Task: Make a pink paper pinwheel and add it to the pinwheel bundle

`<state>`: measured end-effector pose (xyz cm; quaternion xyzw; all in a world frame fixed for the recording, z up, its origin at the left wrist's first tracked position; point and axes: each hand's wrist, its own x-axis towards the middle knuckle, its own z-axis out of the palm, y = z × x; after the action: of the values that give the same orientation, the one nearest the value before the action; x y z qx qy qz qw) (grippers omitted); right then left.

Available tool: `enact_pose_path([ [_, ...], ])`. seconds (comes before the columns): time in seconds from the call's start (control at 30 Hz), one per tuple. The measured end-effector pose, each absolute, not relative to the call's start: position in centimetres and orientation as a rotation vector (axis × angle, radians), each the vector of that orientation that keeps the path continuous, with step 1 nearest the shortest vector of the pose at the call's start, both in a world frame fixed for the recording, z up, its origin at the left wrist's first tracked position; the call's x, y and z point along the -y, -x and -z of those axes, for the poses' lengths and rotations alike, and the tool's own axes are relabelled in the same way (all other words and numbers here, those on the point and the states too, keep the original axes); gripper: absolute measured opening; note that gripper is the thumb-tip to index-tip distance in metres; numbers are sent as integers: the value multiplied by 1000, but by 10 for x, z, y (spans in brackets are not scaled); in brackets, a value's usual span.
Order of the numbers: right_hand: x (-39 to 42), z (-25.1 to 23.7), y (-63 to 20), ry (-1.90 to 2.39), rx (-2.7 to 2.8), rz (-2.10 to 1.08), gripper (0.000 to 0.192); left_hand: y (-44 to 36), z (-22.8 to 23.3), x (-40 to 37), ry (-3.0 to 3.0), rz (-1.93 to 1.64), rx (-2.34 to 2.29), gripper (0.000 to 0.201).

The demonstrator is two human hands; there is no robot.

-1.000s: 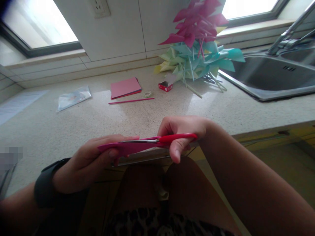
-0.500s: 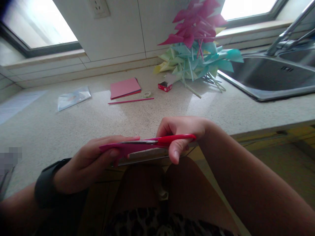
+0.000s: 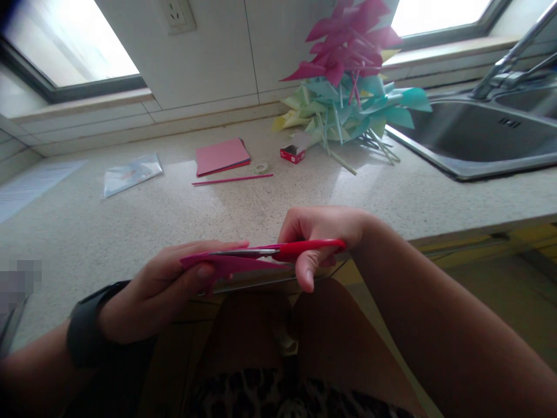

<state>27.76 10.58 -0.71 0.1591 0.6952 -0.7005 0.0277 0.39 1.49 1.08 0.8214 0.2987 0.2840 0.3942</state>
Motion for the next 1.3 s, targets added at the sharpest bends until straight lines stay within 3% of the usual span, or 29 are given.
enact_pose_path([
  [0.33, -102, 7, -278, -400, -2165, 2258, 58, -3, -7, -10, -1884, -806, -819, 38],
  [0.5, -92, 10, -288, -650, -2430, 2360, 60, 0, 2, -7, -1643, -887, -797, 38],
  [0.57, -87, 8, -289, -1138, -2610, 2131, 56, 1, 4, -6, -1583, -900, -804, 39],
  [0.67, -80, 0, -286, -1863, -2765, 1127, 46, 2, 7, -4, -1550, -896, -846, 42],
  [0.77, -72, -9, -281, -2022, -2722, 428, 33, 2, 8, -2, -1547, -869, -875, 46],
  [0.93, -65, -19, -275, -2084, -2565, 167, 30, 1, 12, 0, -1483, -854, -867, 53],
  [1.1, -66, -20, -277, -2106, -2587, 220, 36, 4, 19, 0, -1452, -855, -879, 46],
  [1.3, -58, -17, -271, -2119, -2563, -3, 34, 2, 17, 5, -1608, -895, -839, 42],
])
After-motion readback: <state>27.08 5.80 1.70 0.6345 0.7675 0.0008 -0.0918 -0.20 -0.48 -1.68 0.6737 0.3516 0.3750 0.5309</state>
